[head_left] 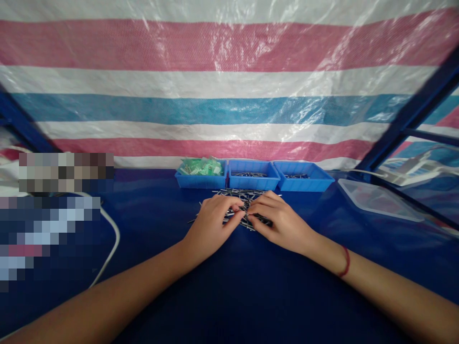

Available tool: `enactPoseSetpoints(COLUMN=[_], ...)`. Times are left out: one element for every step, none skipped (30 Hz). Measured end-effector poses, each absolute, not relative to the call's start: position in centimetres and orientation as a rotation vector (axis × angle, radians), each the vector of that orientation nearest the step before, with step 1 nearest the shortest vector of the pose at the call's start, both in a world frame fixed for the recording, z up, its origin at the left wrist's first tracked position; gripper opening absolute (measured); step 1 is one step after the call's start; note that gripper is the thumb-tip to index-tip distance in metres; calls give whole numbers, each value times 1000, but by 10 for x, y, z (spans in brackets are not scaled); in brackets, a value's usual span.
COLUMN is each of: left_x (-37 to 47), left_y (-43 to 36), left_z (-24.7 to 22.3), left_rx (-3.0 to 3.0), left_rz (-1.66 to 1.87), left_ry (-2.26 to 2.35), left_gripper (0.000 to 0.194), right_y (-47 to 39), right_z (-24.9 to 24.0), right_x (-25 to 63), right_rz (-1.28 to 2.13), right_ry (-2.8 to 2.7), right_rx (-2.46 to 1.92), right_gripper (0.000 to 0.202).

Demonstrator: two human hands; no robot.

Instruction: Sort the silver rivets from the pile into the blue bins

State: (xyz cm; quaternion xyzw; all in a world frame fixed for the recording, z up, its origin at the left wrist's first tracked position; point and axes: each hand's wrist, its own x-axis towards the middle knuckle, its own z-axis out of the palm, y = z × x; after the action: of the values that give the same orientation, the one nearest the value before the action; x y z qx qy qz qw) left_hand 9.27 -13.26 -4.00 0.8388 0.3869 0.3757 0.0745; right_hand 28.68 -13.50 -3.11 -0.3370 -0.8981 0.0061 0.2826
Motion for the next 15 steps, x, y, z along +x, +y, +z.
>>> enactPoseSetpoints(left_x=[92,92,92,92,92,92,92,92,92,92,92,92,92,92,92], left_y=[-132,-131,-131,-130,-130,-131,-131,-131,-131,-131,-131,-131,-131,-131,-131], left_z=[-40,-41,-40,-40,-39,-39,-38,-37,-36,-35,-34,-34,-34,-34,-34], left_rx=[2460,2405,2354,2313,2287,2275,2273,2279,2287,2296,2303,2308,2311,2313,2313], left_rz=[1168,1193,1210,1215,1212,1204,1195,1184,1172,1163,1157,1155,1154,1154,1154], left_ry=[1146,1130,1118,1112,1111,1112,1115,1115,1111,1104,1094,1083,1072,1063,1059], left_gripper=[10,12,14,14,14,12,10,8,7,5,5,5,4,4,5], right_y=[-135,-135,-135,-136,-136,-136,-136,-136,-136,-136,-136,-136,-136,-136,-136], right_z=[-31,-31,-30,-30,-30,-30,-30,-30,-30,-30,-30,-30,-30,-30,-30], right_x=[286,286,286,285,285,285,284,284,284,284,284,284,284,284,285], right_rz=[31,48,66,84,101,116,128,137,144,151,156,160,161,161,158], right_ry=[-2401,-2394,-2383,-2370,-2355,-2342,-2330,-2321,-2317,-2317,-2318,-2319,-2320,-2320,-2316], right_rx=[-900,-892,-884,-875,-867,-861,-859,-858,-859,-859,-856,-854,-852,-851,-854], right_gripper=[14,14,14,14,14,13,13,13,13,13,13,13,12,12,11])
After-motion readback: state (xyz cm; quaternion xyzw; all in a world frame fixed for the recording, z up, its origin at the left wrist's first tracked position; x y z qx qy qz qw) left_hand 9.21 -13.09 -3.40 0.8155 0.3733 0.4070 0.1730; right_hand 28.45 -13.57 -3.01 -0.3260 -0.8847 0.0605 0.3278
